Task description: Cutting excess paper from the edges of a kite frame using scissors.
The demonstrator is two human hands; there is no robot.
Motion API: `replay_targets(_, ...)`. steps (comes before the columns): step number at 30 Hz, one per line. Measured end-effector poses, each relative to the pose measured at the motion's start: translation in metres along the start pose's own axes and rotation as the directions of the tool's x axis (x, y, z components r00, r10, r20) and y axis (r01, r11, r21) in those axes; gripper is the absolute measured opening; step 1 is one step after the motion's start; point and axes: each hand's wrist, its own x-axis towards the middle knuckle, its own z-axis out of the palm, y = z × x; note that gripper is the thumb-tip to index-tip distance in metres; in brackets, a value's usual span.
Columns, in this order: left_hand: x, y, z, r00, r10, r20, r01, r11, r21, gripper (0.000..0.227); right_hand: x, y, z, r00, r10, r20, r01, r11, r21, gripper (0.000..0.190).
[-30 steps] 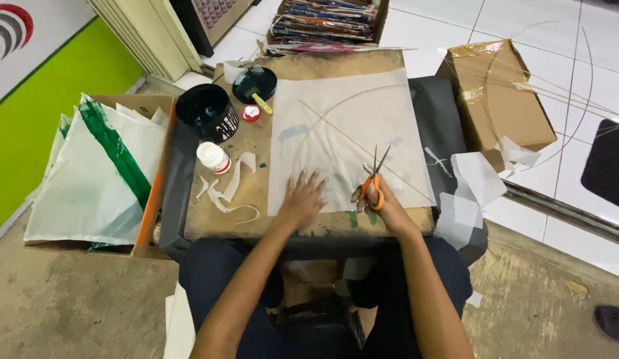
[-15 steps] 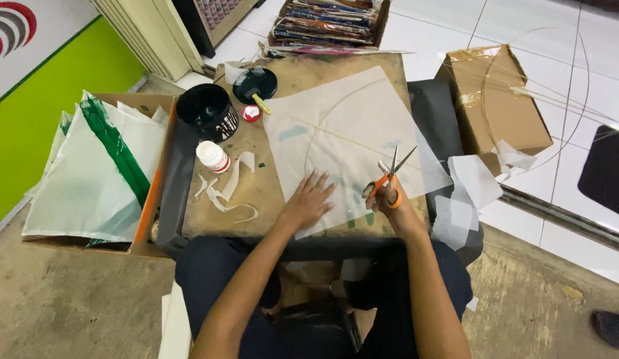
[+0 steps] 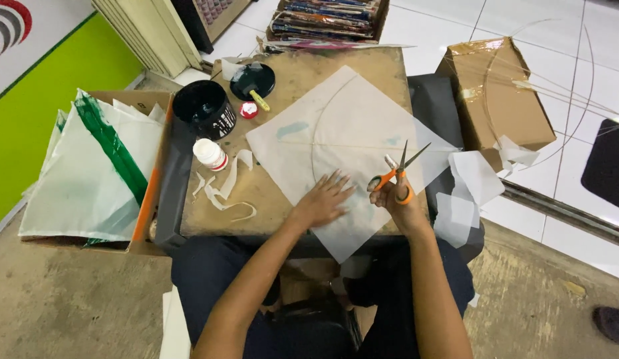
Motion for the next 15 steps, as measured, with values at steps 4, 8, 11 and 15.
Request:
replay_targets(4,0.009,-0.002,0.008,0.997,-0.059,0.054,0.056,0.996,0.065,0.076,0.004,0.007,-0.006,1.000,-0.019,0.018,0.018,1.000,0.024,0.099)
replay_targets(8,0.009,0.027,0.001,0.967,-0.255,-0.022,0.252,0.963,-0.094,0.070,0.005,0.008,-0.015,1.000,-0.015,0.012,0.015,0.999,0.037,0.093)
replay_targets(11,0.017,0.045,0.002,0.935,-0.354,-0.013,0.342,0.910,-0.233,0.071,0.000,-0.007,-0.010,0.999,-0.037,0.015,0.036,0.999,0.041,0.094)
replay_targets(15,0.022,0.046,-0.004,0.975,-0.221,-0.018,0.209,0.941,-0.265,0.075,-0.004,-0.012,-0.011,0.999,-0.041,-0.008,0.041,0.998,0.038,0.090)
